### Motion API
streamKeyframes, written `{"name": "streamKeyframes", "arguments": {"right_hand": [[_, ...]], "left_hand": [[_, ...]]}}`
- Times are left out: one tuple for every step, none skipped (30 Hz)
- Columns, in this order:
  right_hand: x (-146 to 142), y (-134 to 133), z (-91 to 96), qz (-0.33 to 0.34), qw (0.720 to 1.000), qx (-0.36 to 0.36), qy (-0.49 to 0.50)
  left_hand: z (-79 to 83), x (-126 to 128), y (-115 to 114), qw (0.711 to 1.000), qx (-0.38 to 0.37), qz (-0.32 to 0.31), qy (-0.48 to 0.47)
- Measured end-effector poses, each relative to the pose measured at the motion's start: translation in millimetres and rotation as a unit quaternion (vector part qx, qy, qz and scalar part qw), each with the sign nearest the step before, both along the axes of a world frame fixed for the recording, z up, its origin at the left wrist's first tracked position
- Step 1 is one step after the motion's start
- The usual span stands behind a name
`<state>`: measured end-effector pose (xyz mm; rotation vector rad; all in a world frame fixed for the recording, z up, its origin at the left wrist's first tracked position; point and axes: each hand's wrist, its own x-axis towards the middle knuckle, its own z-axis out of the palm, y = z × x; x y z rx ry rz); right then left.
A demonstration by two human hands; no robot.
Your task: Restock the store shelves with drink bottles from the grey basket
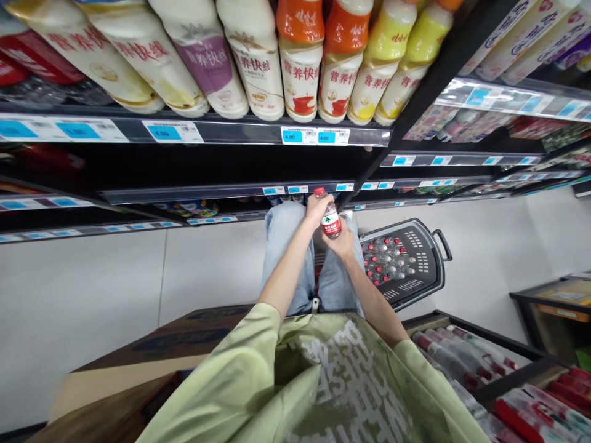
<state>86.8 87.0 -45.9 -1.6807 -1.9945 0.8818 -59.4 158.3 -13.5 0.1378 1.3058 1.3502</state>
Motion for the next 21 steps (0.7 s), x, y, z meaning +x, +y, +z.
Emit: {"name": "streamKeyframes", "arguments": {"right_hand": [[0.8,0.2,1.2,0.003,1.000,0.003,0.009],[1.8,0.5,2.2,0.006,1.000,0.007,0.017],[3.0,0.9,3.1,0.010,1.000,0.009,0.024],[4.4,1.4,3.6,0.015,0.999,0.011,0.030],[5.8,1.9,3.8,0.019,0.999,0.011,0.035],[7.2,2.4,3.7,0.023,0.999,0.012,0.040],[8.6,2.8,3.3,0.025,0.999,0.012,0.043],[9.8,3.2,2.7,0.026,0.998,0.013,0.047],[10.8,3.4,2.0,0.026,0.998,0.013,0.049],[11.5,3.5,1.2,0.027,0.998,0.013,0.048],[11.8,3.5,0.4,0.026,0.999,0.014,0.045],[11.8,3.3,-0.4,0.024,0.999,0.014,0.038],[11.5,3.0,-1.2,0.022,0.999,0.015,0.030],[11.0,2.6,-1.9,0.019,0.999,0.015,0.022],[10.1,2.1,-2.5,0.016,1.000,0.013,0.014],[9.1,1.6,-3.1,0.012,1.000,0.010,0.007],[7.8,1.1,-3.7,0.008,1.000,0.004,0.002],[6.2,0.7,-4.4,0.006,1.000,-0.001,-0.002],[4.5,0.3,-5.0,0.002,1.000,-0.004,-0.007],[2.6,-0.1,-5.6,-0.002,1.000,-0.005,-0.011],[0.6,-0.4,-6.1,-0.006,1.000,-0.003,-0.016]], "left_hand": [[3.6,-0.1,-0.4,1.000,0.002,-0.004,0.008],[7.1,-0.2,-0.7,1.000,0.006,-0.010,0.011],[10.4,-0.2,-1.2,1.000,0.013,-0.017,0.007],[13.4,-0.2,-1.6,0.999,0.020,-0.025,-0.003],[15.9,0.0,-2.0,0.999,0.028,-0.033,-0.012],[17.9,0.1,-2.4,0.998,0.035,-0.040,-0.020],[19.4,0.4,-2.8,0.998,0.042,-0.046,-0.025],[20.3,0.8,-3.0,0.997,0.048,-0.050,-0.030],[20.7,1.3,-3.0,0.997,0.053,-0.054,-0.034],[20.6,1.9,-2.9,0.996,0.057,-0.056,-0.038],[20.0,2.7,-2.6,0.996,0.061,-0.057,-0.041],[18.9,3.6,-2.1,0.995,0.065,-0.057,-0.043],[17.5,4.5,-1.5,0.995,0.069,-0.057,-0.041],[15.8,5.5,-0.9,0.995,0.072,-0.057,-0.037],[14.0,6.4,-0.4,0.995,0.070,-0.057,-0.029],[12.1,7.0,-0.2,0.996,0.065,-0.057,-0.019],[10.3,7.4,-0.3,0.997,0.055,-0.052,-0.006],[8.6,7.5,-0.8,0.998,0.043,-0.046,0.011],[7.3,7.2,-1.7,0.998,0.032,-0.037,0.034],[6.1,6.6,-2.8,0.997,0.022,-0.024,0.064],[5.3,5.8,-3.9,0.995,0.014,-0.009,0.095]]}}
